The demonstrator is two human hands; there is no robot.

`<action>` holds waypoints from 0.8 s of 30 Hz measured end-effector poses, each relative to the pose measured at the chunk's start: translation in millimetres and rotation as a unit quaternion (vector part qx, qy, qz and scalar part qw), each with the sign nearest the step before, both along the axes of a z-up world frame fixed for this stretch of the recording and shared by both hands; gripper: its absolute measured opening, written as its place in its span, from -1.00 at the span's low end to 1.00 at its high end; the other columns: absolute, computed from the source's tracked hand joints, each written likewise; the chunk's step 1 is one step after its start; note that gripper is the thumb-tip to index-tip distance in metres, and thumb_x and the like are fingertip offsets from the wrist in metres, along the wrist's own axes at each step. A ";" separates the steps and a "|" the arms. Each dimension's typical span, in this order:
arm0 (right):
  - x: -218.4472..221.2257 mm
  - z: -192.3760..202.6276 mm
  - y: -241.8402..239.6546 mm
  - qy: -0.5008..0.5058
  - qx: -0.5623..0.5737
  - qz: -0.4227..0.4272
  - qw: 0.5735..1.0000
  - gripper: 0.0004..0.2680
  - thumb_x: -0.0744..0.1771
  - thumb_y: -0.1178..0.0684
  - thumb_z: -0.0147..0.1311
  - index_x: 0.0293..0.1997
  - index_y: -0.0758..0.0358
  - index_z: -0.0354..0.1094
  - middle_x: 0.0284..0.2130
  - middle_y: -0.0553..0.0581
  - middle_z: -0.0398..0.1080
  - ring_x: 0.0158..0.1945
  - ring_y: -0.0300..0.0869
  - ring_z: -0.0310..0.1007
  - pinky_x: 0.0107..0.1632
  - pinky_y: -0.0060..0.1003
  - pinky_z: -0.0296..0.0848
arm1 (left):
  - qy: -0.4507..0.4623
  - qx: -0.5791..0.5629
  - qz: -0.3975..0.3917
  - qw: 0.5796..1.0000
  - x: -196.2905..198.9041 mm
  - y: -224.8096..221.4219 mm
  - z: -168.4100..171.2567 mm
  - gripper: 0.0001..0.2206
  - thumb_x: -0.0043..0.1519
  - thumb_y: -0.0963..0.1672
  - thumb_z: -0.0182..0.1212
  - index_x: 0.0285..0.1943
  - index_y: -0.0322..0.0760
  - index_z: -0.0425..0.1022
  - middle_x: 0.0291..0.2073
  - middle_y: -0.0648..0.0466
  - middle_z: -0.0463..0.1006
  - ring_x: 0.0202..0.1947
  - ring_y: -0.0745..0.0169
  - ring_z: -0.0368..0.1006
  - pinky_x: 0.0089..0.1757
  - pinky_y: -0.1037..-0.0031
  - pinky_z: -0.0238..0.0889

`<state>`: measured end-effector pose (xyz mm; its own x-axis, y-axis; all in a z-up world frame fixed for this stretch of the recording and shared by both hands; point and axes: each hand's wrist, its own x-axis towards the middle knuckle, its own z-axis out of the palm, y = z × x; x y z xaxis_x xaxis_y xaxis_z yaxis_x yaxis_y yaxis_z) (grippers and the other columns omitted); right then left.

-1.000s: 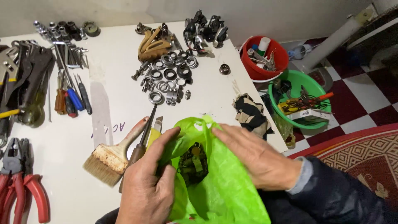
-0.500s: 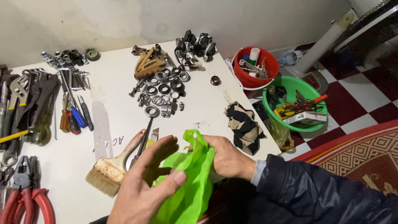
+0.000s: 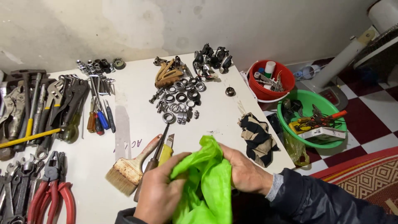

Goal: Cleaning, sorting, and organizing small bicycle components on a workbench using various tools

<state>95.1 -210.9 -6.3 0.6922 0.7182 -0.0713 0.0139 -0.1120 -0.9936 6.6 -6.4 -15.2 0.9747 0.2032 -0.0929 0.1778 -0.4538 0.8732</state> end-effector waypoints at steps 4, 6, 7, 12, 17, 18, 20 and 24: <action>-8.8 17.2 4.1 -0.111 0.005 0.122 0.986 -0.46 0.28 0.03 0.19 0.39 0.29 0.01 0.24 0.20 0.29 0.26 -0.13 0.32 0.37 -0.22 0.25 | 0.085 -0.204 0.092 0.971 7.4 -4.8 31.5 -0.59 0.06 -0.26 0.18 0.05 -0.07 0.75 -0.08 0.16 0.82 -0.11 0.36 0.66 -0.03 0.60 0.42; -11.4 13.1 4.3 -0.138 -0.026 0.134 0.981 -0.41 0.25 -0.09 0.23 0.37 0.26 0.01 0.23 0.23 0.27 0.25 -0.09 0.32 0.35 -0.18 0.25 | 0.140 -0.290 0.120 0.939 9.3 -10.5 37.3 -0.61 0.10 -0.30 0.15 0.05 -0.20 0.76 -0.08 0.03 0.81 -0.15 0.23 0.63 -0.09 0.53 0.42; -11.0 2.7 2.8 -0.196 -0.037 0.131 0.971 -0.42 0.26 -0.09 0.20 0.39 0.27 0.00 0.28 0.28 0.23 0.32 -0.03 0.26 0.38 -0.15 0.20 | 0.108 -0.395 0.144 0.901 9.5 -13.3 33.4 -0.57 0.08 -0.36 0.05 0.11 -0.38 0.66 -0.04 -0.13 0.75 -0.14 0.04 0.59 -0.09 0.40 0.39; -2.9 -26.5 -9.0 -0.208 -0.045 0.068 0.975 -0.50 0.28 -0.06 0.18 0.33 0.28 0.07 0.27 0.29 0.25 0.33 -0.02 0.25 0.35 -0.15 0.23 | 0.130 -0.522 0.156 0.829 5.2 -27.0 52.1 -0.48 0.12 -0.36 0.05 0.34 -0.54 0.43 0.08 -0.34 0.62 -0.07 -0.25 0.49 -0.02 0.16 0.32; 10.3 -38.8 -16.7 -0.135 0.027 -0.007 0.990 -0.70 0.30 0.02 0.21 0.10 0.29 0.33 0.05 0.21 0.45 0.10 -0.15 0.42 0.19 -0.21 0.44 | -0.027 -0.361 0.030 0.932 -6.8 -15.2 50.5 0.14 -0.36 0.25 0.28 0.47 -0.36 0.21 0.26 -0.24 0.57 0.20 -0.10 0.54 0.04 0.13 0.42; 10.7 -40.2 -17.2 -0.135 0.026 -0.011 0.991 -0.70 0.30 0.02 0.21 0.10 0.29 0.33 0.05 0.21 0.45 0.10 -0.15 0.42 0.19 -0.21 0.44 | -0.025 -0.361 0.027 0.932 -8.6 -16.4 45.2 0.14 -0.36 0.25 0.28 0.47 -0.36 0.21 0.26 -0.24 0.57 0.20 -0.10 0.54 0.04 0.13 0.42; 12.0 -42.5 -19.3 -0.104 0.064 -0.046 0.991 -0.79 0.30 0.05 0.22 -0.02 0.30 0.46 -0.06 0.17 0.55 -0.01 -0.22 0.51 0.11 -0.24 0.55 | -0.197 -0.228 -0.049 0.952 -11.0 -19.2 34.8 0.08 -0.41 -0.12 0.48 0.45 -0.45 0.10 0.33 -0.24 0.37 0.30 0.05 0.33 0.32 0.34 0.07; 2.3 -40.9 -10.8 -0.043 0.082 -0.082 0.992 -0.77 0.31 0.01 0.22 0.04 0.19 0.46 -0.02 0.11 0.54 0.05 -0.23 0.50 0.19 -0.21 0.52 | -0.138 0.039 -0.095 0.985 0.6 -39.6 15.3 0.00 -0.39 0.15 0.60 0.27 -0.26 0.30 0.08 0.03 0.59 0.09 0.25 0.49 0.07 0.43 0.27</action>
<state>97.4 -221.6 -47.3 0.7995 0.5922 0.1006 0.0936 0.0427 -0.9947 7.2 -46.0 0.2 0.9818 0.0114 0.1896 -0.1558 -0.5230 0.8380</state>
